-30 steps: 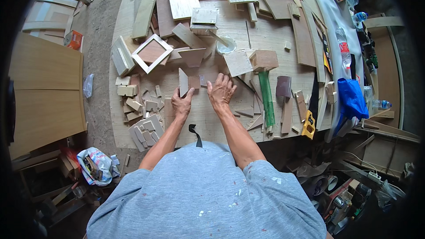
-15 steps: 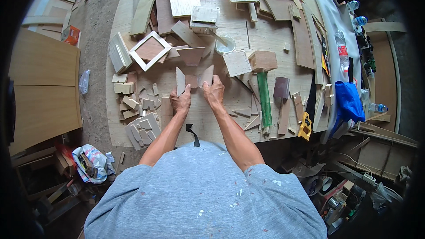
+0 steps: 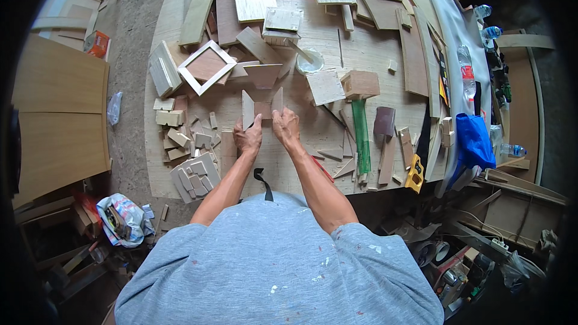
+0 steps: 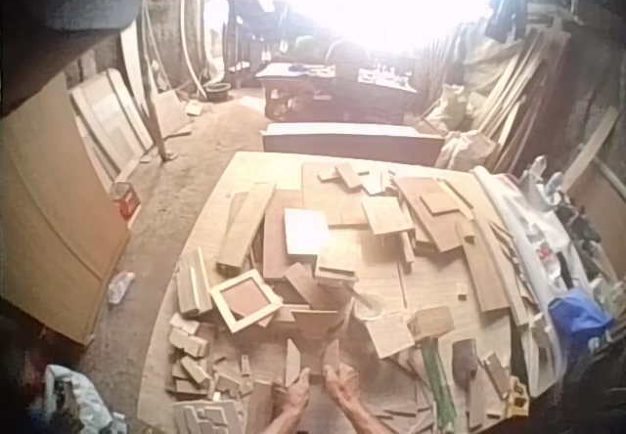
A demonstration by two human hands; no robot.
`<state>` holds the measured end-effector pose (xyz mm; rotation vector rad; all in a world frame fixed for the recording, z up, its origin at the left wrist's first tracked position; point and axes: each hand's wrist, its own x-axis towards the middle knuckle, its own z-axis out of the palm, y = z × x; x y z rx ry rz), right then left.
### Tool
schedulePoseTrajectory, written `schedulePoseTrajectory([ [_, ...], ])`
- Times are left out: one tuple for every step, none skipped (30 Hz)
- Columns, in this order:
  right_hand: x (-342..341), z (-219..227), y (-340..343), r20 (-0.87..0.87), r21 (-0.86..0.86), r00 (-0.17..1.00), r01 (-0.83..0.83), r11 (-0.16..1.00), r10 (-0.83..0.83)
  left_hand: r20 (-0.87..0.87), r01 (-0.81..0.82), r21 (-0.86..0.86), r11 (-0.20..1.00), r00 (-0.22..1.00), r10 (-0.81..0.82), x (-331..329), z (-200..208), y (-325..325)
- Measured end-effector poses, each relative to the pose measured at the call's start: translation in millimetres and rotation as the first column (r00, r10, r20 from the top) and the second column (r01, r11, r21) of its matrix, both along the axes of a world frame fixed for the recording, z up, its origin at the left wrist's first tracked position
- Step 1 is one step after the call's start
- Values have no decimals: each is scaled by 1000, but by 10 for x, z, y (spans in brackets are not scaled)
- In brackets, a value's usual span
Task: Assembling and gluing small wooden pieces on a workshop table.
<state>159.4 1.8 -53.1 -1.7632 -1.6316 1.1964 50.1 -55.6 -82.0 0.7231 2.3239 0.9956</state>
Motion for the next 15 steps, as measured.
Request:
schedulePoseTrajectory([
  [-1,-2,11,11,-6,1000,-16,1000,16,-6,0,-3,1000,1000,0,1,4,0],
  [6,-20,19,23,-13,999,-30,999,30,-11,3,-5,1000,1000,-3,4,15,1],
  [14,-45,26,23,-13,999,-28,1000,29,-11,4,-6,1000,1000,-4,7,27,3],
  [19,-67,33,39,3,998,-46,999,46,-26,1,-28,1000,1000,-1,11,39,6],
  [12,-52,48,56,20,996,-66,998,65,-42,-5,-49,999,999,3,12,36,17],
  [10,-36,51,55,21,996,-66,998,65,-43,-5,-48,999,999,3,8,34,16],
  [8,-20,48,66,20,994,-84,996,83,-17,-10,-54,998,1000,9,1,33,6],
  [9,-7,41,77,18,992,-103,995,101,10,-16,-61,998,1000,17,1,40,-5],
  [26,-13,59,77,17,992,-103,995,101,9,-16,-61,998,1000,17,5,44,-1],
  [51,-11,97,73,10,990,-124,992,123,5,-15,-46,999,1000,15,9,48,10],
  [59,-7,114,69,1,987,-146,989,145,1,-15,-31,999,1000,15,10,47,10],
  [50,-7,110,67,0,987,-147,989,147,-1,-16,-32,999,1000,16,9,46,10],
  [37,-7,103,72,30,985,-158,987,156,12,-22,-28,999,1000,22,7,47,11],
  [32,-16,115,80,62,983,-168,984,163,27,-25,-22,999,999,26,6,51,27],
  [40,-57,123,81,64,984,-167,984,162,27,-25,-19,1000,999,25,10,58,32],
])
